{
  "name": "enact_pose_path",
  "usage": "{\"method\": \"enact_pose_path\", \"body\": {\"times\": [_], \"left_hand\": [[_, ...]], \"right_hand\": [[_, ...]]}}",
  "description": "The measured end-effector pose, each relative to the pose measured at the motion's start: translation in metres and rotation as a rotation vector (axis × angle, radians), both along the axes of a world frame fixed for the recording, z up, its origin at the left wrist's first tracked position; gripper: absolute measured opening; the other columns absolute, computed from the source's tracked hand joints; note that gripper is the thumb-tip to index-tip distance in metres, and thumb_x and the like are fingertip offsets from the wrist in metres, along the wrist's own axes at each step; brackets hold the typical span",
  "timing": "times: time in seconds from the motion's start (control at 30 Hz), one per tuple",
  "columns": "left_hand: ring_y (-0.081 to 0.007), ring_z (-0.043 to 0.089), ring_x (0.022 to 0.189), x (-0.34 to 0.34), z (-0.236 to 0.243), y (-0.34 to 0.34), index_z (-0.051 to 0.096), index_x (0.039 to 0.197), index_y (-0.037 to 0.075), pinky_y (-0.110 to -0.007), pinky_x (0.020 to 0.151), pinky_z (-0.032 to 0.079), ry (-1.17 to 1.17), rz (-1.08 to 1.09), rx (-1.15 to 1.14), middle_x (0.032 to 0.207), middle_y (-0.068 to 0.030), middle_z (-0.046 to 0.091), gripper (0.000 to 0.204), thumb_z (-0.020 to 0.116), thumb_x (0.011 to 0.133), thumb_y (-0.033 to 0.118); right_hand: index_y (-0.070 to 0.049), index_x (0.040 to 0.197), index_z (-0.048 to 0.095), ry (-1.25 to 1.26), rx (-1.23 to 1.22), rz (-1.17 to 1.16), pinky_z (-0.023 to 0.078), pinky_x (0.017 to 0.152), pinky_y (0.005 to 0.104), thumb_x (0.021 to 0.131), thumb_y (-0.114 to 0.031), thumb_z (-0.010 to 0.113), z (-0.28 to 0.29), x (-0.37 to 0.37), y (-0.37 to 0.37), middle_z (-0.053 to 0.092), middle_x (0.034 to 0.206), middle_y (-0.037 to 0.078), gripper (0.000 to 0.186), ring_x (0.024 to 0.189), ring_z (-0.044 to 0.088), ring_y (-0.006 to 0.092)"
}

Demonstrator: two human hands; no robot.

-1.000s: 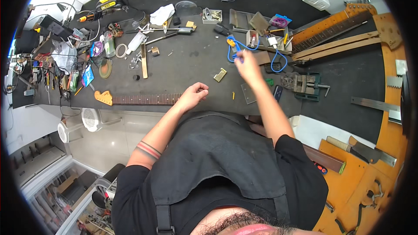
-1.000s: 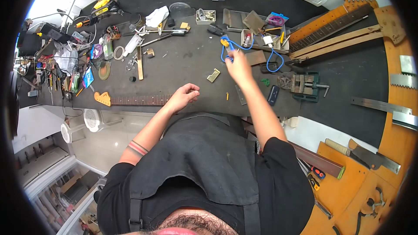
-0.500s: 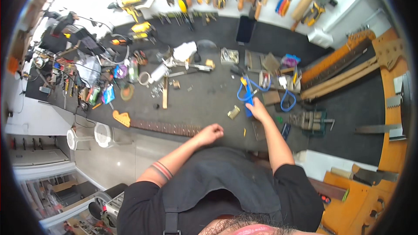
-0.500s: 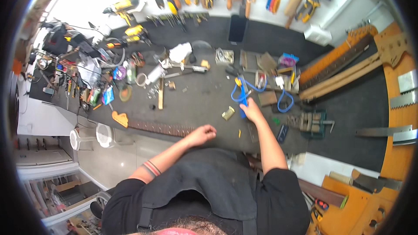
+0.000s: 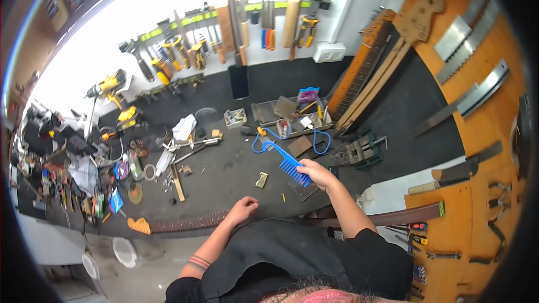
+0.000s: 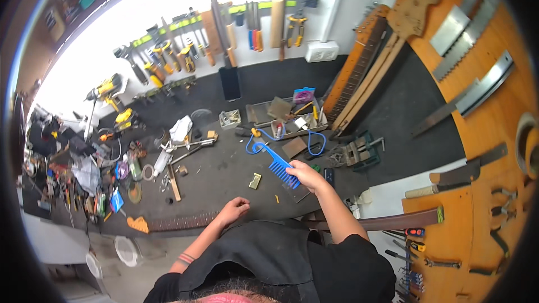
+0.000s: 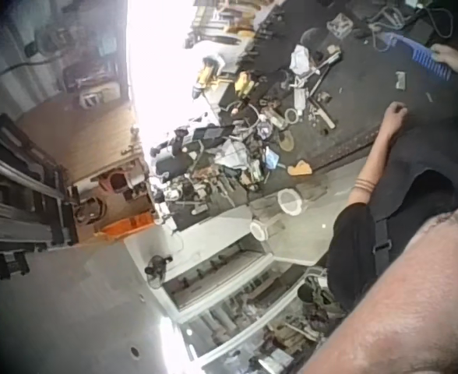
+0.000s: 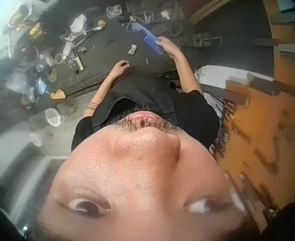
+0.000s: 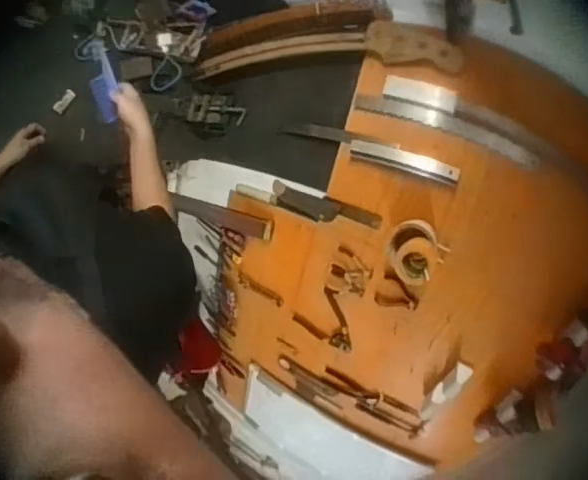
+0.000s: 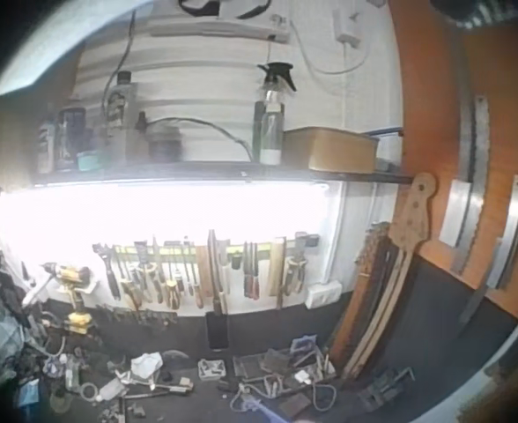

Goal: The person wraps a rotary tool in a cord, then holds the tool in both hands while standing at a workbench with a guitar neck.

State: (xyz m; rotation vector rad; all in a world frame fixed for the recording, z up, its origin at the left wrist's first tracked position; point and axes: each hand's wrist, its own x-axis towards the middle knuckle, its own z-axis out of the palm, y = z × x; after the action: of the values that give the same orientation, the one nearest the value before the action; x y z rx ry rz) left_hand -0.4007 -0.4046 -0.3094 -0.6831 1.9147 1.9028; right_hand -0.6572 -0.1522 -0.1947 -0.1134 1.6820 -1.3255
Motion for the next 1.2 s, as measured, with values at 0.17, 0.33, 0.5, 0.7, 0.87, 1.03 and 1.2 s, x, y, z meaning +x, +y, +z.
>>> {"method": "enact_pose_path", "body": {"times": [0.17,0.33,0.5,0.7,0.87,1.03,1.2], "left_hand": [[-0.0146,0.067,0.095,-0.014,-0.011,0.000,0.066,0.129,-0.001,-0.030,0.084,0.059,-0.028,-0.035,0.084,0.111,-0.0079,0.069,0.030,0.069,0.106,0.018],[-0.0119,0.064,0.093,-0.023,0.001,0.001,0.063,0.131,0.000,-0.028,0.084,0.057,-0.048,-0.064,0.080,0.112,-0.0049,0.067,0.029,0.067,0.108,0.017],[-0.0154,0.068,0.098,-0.028,0.012,0.003,0.066,0.130,-0.001,-0.031,0.089,0.058,-0.019,-0.057,0.039,0.113,-0.0082,0.070,0.031,0.068,0.106,0.018],[-0.0147,0.067,0.098,-0.007,0.000,-0.009,0.067,0.130,-0.001,-0.030,0.088,0.057,-0.015,-0.001,0.006,0.113,-0.0072,0.070,0.031,0.069,0.106,0.019],[-0.0136,0.067,0.096,0.005,-0.004,-0.006,0.067,0.129,0.000,-0.029,0.087,0.057,-0.078,0.026,0.017,0.110,-0.0062,0.070,0.031,0.069,0.106,0.019],[-0.0138,0.067,0.093,-0.001,-0.004,-0.003,0.067,0.128,-0.001,-0.030,0.087,0.057,-0.076,-0.017,-0.006,0.108,-0.0069,0.072,0.031,0.070,0.105,0.020],[-0.0187,0.069,0.096,-0.008,0.012,-0.011,0.070,0.120,0.003,-0.036,0.090,0.056,0.248,-0.171,-0.355,0.103,-0.0081,0.073,0.024,0.070,0.102,0.019]], "right_hand": [[-0.006,0.123,0.063,0.374,-0.369,-0.282,0.052,0.089,0.0295,0.108,-0.015,0.061,0.068,-0.031,0.007,0.068,0.105,0.000,0.018,0.094,0.063,0.0105],[-0.007,0.123,0.062,0.821,-0.619,-0.457,0.051,0.088,0.0284,0.113,-0.016,0.051,0.217,-0.095,-0.028,0.065,0.103,0.000,0.017,0.094,0.063,0.0109],[-0.006,0.121,0.063,0.919,-0.856,-0.509,0.054,0.082,0.0295,0.113,-0.015,0.053,0.285,-0.175,-0.052,0.068,0.106,0.002,0.016,0.089,0.065,0.0109],[-0.005,0.122,0.062,0.876,-0.950,-0.521,0.054,0.088,0.0297,0.113,-0.014,0.053,0.297,-0.190,-0.072,0.068,0.107,0.003,0.016,0.094,0.065,0.0107],[-0.005,0.123,0.063,0.894,-0.950,-0.538,0.053,0.089,0.0292,0.113,-0.015,0.054,0.301,-0.197,-0.074,0.069,0.108,0.002,0.017,0.096,0.064,0.0102],[-0.005,0.123,0.064,0.860,-0.942,-0.506,0.053,0.088,0.0288,0.113,-0.015,0.054,0.303,-0.201,-0.079,0.069,0.108,0.002,0.017,0.095,0.065,0.0106],[-0.008,0.114,0.065,0.879,-0.880,-0.518,0.056,0.079,0.0321,0.111,-0.021,0.059,0.289,-0.208,-0.090,0.071,0.104,0.005,0.015,0.089,0.067,0.0136]]}}
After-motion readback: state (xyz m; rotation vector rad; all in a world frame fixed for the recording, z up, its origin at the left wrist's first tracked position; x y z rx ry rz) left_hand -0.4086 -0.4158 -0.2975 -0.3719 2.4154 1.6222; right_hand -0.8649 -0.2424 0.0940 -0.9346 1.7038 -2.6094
